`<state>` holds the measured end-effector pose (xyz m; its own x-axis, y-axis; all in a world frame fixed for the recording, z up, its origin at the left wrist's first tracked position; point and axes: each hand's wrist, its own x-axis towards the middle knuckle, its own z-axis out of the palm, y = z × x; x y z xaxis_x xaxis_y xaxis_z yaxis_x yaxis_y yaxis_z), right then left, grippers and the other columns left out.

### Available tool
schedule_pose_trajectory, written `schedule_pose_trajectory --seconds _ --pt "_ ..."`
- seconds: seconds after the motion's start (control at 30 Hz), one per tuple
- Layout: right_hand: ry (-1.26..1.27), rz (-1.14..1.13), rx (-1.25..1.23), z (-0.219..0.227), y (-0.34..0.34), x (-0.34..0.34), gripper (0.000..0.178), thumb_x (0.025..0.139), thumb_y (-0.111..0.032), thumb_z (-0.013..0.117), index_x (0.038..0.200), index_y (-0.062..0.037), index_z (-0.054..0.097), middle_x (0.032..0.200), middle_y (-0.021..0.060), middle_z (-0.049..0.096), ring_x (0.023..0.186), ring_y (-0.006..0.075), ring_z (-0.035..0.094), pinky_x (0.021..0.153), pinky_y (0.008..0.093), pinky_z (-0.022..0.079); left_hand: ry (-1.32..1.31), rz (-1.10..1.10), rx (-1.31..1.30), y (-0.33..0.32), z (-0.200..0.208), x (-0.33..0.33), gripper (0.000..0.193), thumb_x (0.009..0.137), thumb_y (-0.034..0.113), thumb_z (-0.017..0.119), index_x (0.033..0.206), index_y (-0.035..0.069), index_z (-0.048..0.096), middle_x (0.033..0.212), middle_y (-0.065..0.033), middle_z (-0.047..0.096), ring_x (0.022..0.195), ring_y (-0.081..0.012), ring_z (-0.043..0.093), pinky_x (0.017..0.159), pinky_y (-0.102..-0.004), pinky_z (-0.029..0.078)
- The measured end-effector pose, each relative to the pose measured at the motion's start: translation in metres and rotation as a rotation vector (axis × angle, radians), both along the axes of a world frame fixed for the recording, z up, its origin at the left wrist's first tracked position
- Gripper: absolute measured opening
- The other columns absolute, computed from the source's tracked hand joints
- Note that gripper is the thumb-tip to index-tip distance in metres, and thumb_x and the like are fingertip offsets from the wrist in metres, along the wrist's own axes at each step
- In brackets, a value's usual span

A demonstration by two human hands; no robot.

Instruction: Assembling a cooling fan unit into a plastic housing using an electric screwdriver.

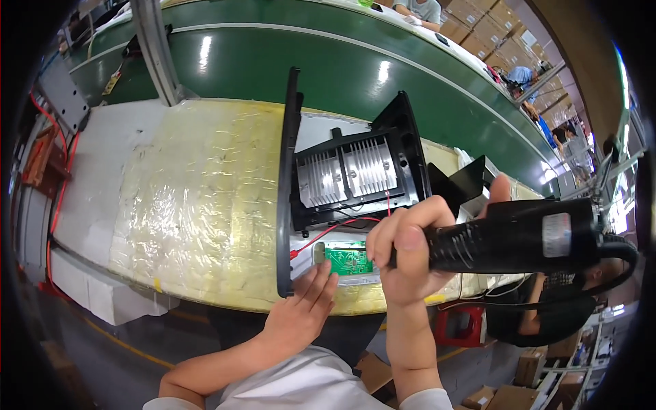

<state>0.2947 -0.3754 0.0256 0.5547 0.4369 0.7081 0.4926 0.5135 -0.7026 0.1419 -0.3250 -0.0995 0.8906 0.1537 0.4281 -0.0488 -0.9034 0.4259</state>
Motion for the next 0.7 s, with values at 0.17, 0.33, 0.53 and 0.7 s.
schedule_pose_trajectory --seconds 0.17,0.33,0.53,0.7 --pt "-0.118 -0.091 -0.066 -0.016 0.002 0.012 0.091 0.096 0.0 0.054 0.158 -0.0163 -0.009 0.077 0.0073 0.049 0.046 0.0112 0.048 0.043 0.0277 0.047 0.043 -0.03 -0.042 -0.007 0.002 0.002 0.051 0.089 0.014 0.067 0.135 -0.003 0.054 0.147 -0.0211 0.048 0.13 -0.0336 0.05 0.106 -0.0417 0.044" --pt "-0.059 -0.074 -0.06 -0.022 0.01 0.015 0.086 0.095 0.0 0.055 0.157 -0.0145 -0.004 0.072 0.0076 0.05 0.046 0.0119 0.049 0.044 0.028 0.047 0.041 -0.014 -0.053 -0.006 0.0 0.002 0.05 0.089 0.015 0.068 0.134 -0.003 0.056 0.147 -0.0205 0.048 0.13 -0.0325 0.051 0.106 -0.0412 0.044" --pt "-0.088 -0.081 -0.089 -0.027 0.012 0.019 0.07 0.094 0.001 0.058 0.147 -0.0103 0.015 0.072 0.008 0.052 0.047 0.0126 0.05 0.046 0.0285 0.048 0.03 -0.016 -0.067 -0.004 0.003 0.002 0.049 0.088 0.014 0.067 0.133 -0.004 0.056 0.146 -0.021 0.049 0.129 -0.0326 0.052 0.106 -0.0411 0.044" --pt "0.004 -0.028 -0.102 -0.029 0.016 0.017 0.069 0.091 0.004 0.059 0.144 -0.0081 0.017 0.072 0.0087 0.053 0.047 0.013 0.051 0.046 0.0284 0.048 0.015 -0.003 -0.057 -0.002 0.003 0.003 0.05 0.085 0.016 0.07 0.131 -0.001 0.059 0.146 -0.017 0.051 0.125 -0.0276 0.056 0.1 -0.037 0.048"
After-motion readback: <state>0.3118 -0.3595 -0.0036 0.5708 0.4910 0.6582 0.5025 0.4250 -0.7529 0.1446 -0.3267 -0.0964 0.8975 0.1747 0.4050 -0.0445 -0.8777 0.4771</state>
